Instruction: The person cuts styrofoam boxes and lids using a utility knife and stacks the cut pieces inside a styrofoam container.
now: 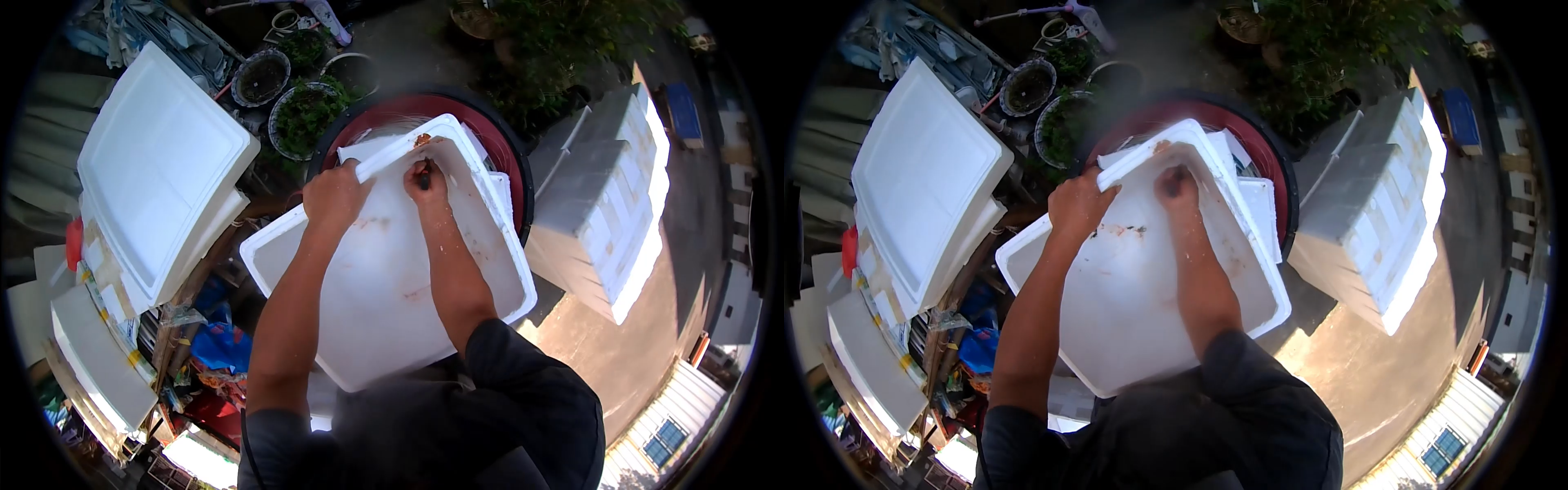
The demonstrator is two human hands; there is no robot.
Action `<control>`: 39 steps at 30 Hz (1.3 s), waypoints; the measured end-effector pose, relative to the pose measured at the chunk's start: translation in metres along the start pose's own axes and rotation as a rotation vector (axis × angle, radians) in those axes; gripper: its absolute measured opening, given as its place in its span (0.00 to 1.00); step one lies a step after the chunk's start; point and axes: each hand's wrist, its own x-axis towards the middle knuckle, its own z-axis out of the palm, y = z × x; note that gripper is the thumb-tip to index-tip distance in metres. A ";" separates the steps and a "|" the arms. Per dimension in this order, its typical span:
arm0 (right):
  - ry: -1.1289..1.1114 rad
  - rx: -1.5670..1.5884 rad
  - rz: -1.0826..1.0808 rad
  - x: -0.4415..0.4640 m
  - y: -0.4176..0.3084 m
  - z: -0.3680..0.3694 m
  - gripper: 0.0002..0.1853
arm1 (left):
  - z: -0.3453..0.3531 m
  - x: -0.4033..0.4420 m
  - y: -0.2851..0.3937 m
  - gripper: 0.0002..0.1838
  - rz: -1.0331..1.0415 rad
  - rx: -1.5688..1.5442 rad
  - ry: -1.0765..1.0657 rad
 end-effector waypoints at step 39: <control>-0.016 -1.180 -0.549 -0.317 -0.039 0.147 0.14 | 0.051 -0.203 -0.023 0.31 -0.424 -1.349 0.183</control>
